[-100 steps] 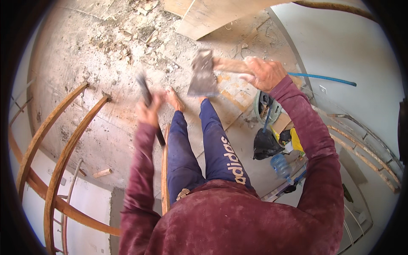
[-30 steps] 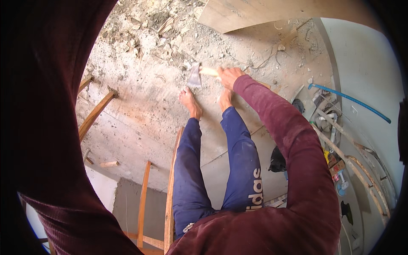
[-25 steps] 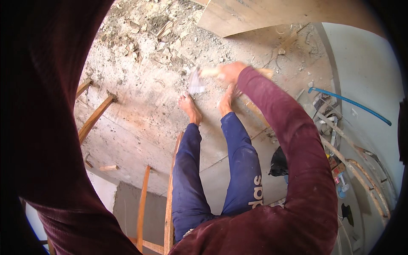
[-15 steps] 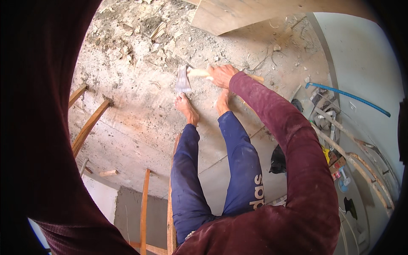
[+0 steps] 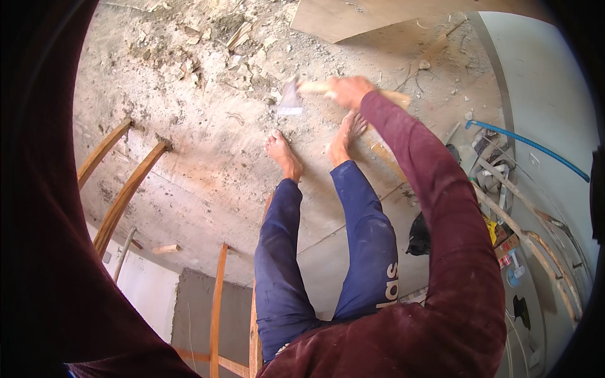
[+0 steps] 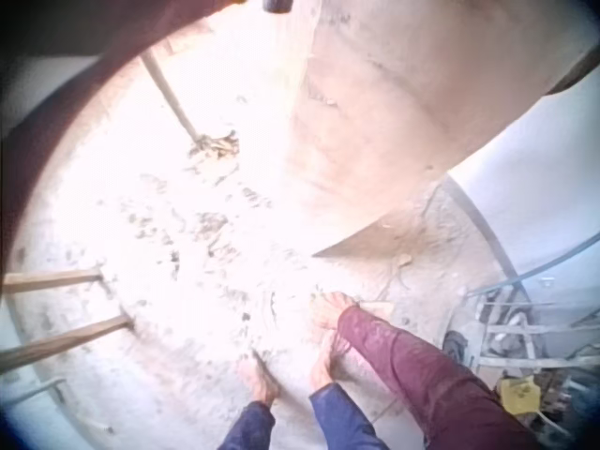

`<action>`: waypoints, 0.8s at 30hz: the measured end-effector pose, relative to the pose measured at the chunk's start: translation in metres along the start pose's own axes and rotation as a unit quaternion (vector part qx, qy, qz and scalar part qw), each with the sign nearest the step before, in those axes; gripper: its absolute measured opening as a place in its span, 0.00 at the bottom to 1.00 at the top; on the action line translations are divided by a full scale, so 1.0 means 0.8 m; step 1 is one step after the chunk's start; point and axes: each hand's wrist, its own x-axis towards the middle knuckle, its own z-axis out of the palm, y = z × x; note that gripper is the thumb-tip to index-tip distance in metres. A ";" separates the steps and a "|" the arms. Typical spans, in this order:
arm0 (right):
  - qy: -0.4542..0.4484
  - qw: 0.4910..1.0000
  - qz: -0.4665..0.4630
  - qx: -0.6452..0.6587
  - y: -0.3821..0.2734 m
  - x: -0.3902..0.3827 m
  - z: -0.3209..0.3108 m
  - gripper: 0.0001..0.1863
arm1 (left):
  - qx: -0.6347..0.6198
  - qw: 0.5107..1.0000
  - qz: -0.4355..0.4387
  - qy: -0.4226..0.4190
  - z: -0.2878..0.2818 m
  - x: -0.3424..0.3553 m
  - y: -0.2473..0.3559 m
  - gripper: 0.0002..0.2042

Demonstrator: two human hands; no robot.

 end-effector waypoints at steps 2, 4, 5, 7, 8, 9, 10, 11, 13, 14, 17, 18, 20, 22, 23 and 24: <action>0.075 0.986 0.109 0.101 0.010 0.026 -0.027 0.17 | -0.041 0.997 0.019 0.063 -0.025 0.025 -0.009 0.09; 0.148 0.935 0.277 0.163 0.078 0.019 -0.013 0.15 | -0.279 0.956 0.079 0.049 -0.074 0.034 0.110 0.11; 0.161 0.922 0.287 0.205 0.054 -0.005 0.005 0.15 | -0.345 0.928 0.133 0.032 -0.125 0.055 0.144 0.12; 0.141 0.929 0.265 0.218 0.099 -0.075 0.053 0.16 | -0.462 0.838 0.290 0.002 -0.284 0.106 0.295 0.15; 0.086 0.934 0.257 0.233 0.147 -0.115 0.081 0.20 | -0.505 0.775 0.378 -0.003 -0.383 0.122 0.388 0.17; 0.095 0.897 0.273 0.333 0.046 -0.140 0.052 0.25 | -0.471 0.761 0.445 0.024 -0.484 0.160 0.400 0.18; 0.264 0.827 0.262 0.422 0.054 -0.174 0.088 0.32 | -0.480 0.711 0.511 0.040 -0.564 0.160 0.467 0.20; 0.286 0.705 0.223 0.610 0.052 -0.234 0.134 0.30 | -0.483 0.667 0.565 0.049 -0.628 0.141 0.517 0.22; 0.270 0.296 0.088 0.912 -0.017 -0.300 0.147 0.27 | -0.442 0.647 0.608 0.124 -0.717 0.141 0.519 0.26; 0.192 0.685 0.210 0.670 -0.079 -0.369 0.041 0.25 | -0.417 0.666 0.599 0.156 -0.748 0.147 0.482 0.28; 0.140 0.590 0.241 0.758 -0.077 -0.523 0.002 0.16 | -0.436 0.749 0.495 0.062 -0.769 0.111 0.469 0.20; 0.148 0.534 0.222 0.802 -0.086 -0.579 -0.014 0.15 | -0.461 0.735 0.488 0.096 -0.777 0.099 0.470 0.19; 0.173 0.512 0.247 0.804 -0.075 -0.624 0.000 0.13 | -0.600 0.706 0.364 -0.099 -0.813 0.042 0.459 0.10; 0.192 0.519 0.223 0.803 -0.074 -0.675 -0.022 0.11 | -0.550 0.722 0.420 0.000 -0.845 0.007 0.440 0.05; 0.215 0.535 0.213 0.789 -0.071 -0.693 -0.022 0.10 | -0.544 0.737 0.401 -0.026 -0.855 -0.012 0.426 0.07; 0.251 0.555 0.192 0.770 -0.048 -0.690 -0.050 0.09 | -0.513 0.774 0.368 -0.038 -0.864 -0.025 0.421 0.09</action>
